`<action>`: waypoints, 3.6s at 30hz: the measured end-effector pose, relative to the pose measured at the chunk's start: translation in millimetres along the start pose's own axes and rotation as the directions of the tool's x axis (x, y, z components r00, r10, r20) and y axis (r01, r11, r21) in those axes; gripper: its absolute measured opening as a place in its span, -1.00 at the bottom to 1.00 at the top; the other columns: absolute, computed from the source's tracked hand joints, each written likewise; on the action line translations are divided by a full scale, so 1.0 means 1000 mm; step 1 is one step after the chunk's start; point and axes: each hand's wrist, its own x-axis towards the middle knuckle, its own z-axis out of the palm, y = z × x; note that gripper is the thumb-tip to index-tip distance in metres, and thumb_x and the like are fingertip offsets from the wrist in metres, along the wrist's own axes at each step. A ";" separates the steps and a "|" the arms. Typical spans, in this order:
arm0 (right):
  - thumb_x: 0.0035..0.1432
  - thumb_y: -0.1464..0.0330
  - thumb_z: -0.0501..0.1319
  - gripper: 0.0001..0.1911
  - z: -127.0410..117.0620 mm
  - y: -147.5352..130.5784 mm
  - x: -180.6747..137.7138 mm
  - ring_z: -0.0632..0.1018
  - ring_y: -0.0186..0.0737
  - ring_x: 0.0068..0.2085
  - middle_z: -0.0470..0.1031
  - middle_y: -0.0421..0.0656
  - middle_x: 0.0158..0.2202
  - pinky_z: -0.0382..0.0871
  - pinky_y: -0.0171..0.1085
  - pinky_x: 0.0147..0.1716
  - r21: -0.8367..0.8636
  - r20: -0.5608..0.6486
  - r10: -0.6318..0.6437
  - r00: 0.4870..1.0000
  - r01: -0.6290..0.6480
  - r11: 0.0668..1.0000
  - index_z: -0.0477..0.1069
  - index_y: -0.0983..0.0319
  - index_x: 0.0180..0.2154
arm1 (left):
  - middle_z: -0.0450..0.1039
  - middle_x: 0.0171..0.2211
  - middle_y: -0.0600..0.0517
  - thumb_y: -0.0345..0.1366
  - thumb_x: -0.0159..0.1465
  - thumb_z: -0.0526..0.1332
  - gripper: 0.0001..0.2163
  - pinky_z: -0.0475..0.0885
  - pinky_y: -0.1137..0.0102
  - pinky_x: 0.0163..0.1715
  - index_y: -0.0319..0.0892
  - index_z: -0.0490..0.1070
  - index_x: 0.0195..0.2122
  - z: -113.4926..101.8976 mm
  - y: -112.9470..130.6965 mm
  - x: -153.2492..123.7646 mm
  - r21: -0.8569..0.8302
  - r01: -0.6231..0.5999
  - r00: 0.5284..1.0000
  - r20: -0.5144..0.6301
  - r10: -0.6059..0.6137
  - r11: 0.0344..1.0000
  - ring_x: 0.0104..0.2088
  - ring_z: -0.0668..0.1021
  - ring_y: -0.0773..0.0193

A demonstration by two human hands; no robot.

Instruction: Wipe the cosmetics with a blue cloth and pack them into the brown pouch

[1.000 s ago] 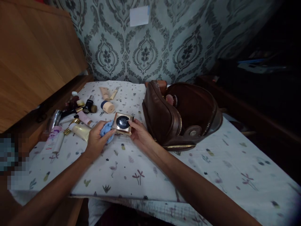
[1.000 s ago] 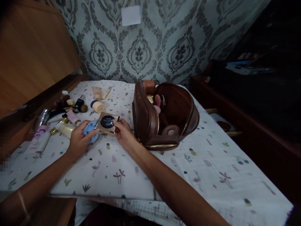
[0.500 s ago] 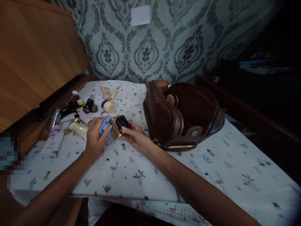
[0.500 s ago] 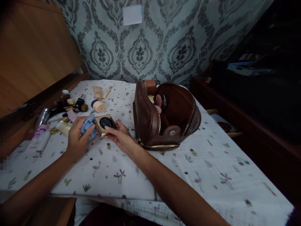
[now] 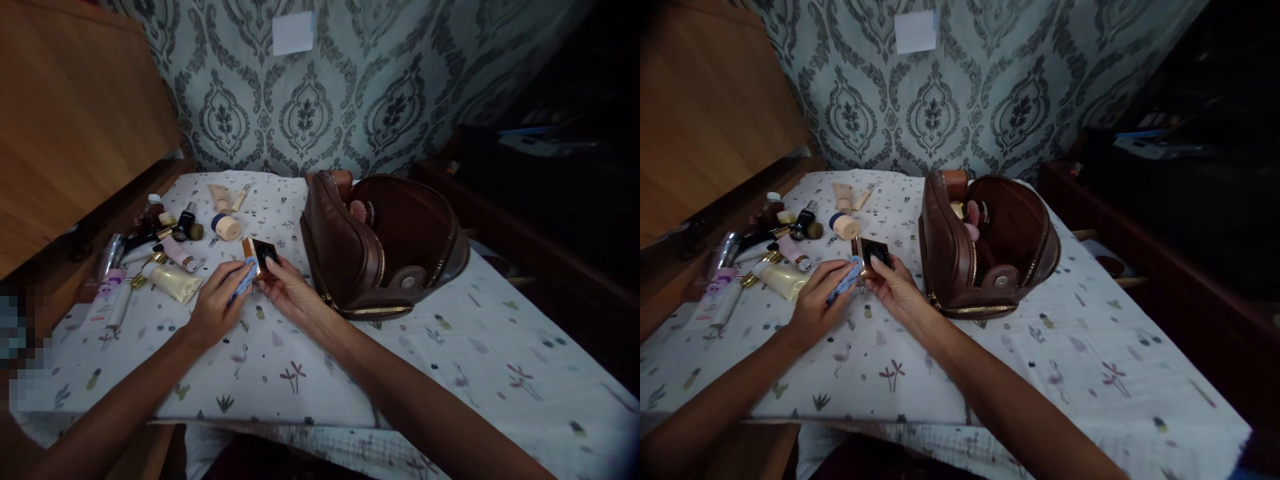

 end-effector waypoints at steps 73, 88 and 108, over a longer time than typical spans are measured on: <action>0.01 0.14 0.43 -0.67 -0.003 -0.008 -0.005 0.51 -0.28 -0.31 0.55 -0.21 -0.33 0.41 -0.33 -0.38 -0.200 0.225 0.159 0.961 -0.114 0.973 0.54 0.20 -0.23 | 0.39 0.00 -0.10 -0.37 0.35 0.08 -0.63 0.44 0.16 0.10 -0.16 0.38 0.17 -0.003 -0.008 -0.003 -0.096 0.266 0.962 0.079 -0.259 0.959 0.04 0.47 0.11; -0.13 0.04 0.50 -0.52 0.000 -0.005 -0.005 0.43 -0.35 -0.35 0.45 -0.26 -0.42 0.33 -0.35 -0.36 -0.337 0.250 0.179 0.952 -0.087 0.937 0.52 0.25 -0.29 | 0.30 0.07 -0.10 -0.46 0.38 0.06 -0.48 0.43 0.22 0.11 -0.03 0.17 0.36 -0.008 0.001 -0.001 -0.067 0.098 0.995 0.033 -0.096 0.993 0.08 0.44 0.15; 0.02 0.13 0.43 -0.64 -0.006 -0.006 -0.003 0.54 -0.29 -0.29 0.57 -0.18 -0.32 0.43 -0.31 -0.33 -0.178 0.239 0.124 0.963 -0.082 0.981 0.57 0.24 -0.22 | 0.34 0.03 -0.13 -0.44 0.38 0.05 -0.51 0.43 0.15 0.05 -0.09 0.21 0.34 -0.001 -0.007 -0.007 -0.027 0.135 0.988 0.083 -0.132 0.991 0.03 0.43 0.11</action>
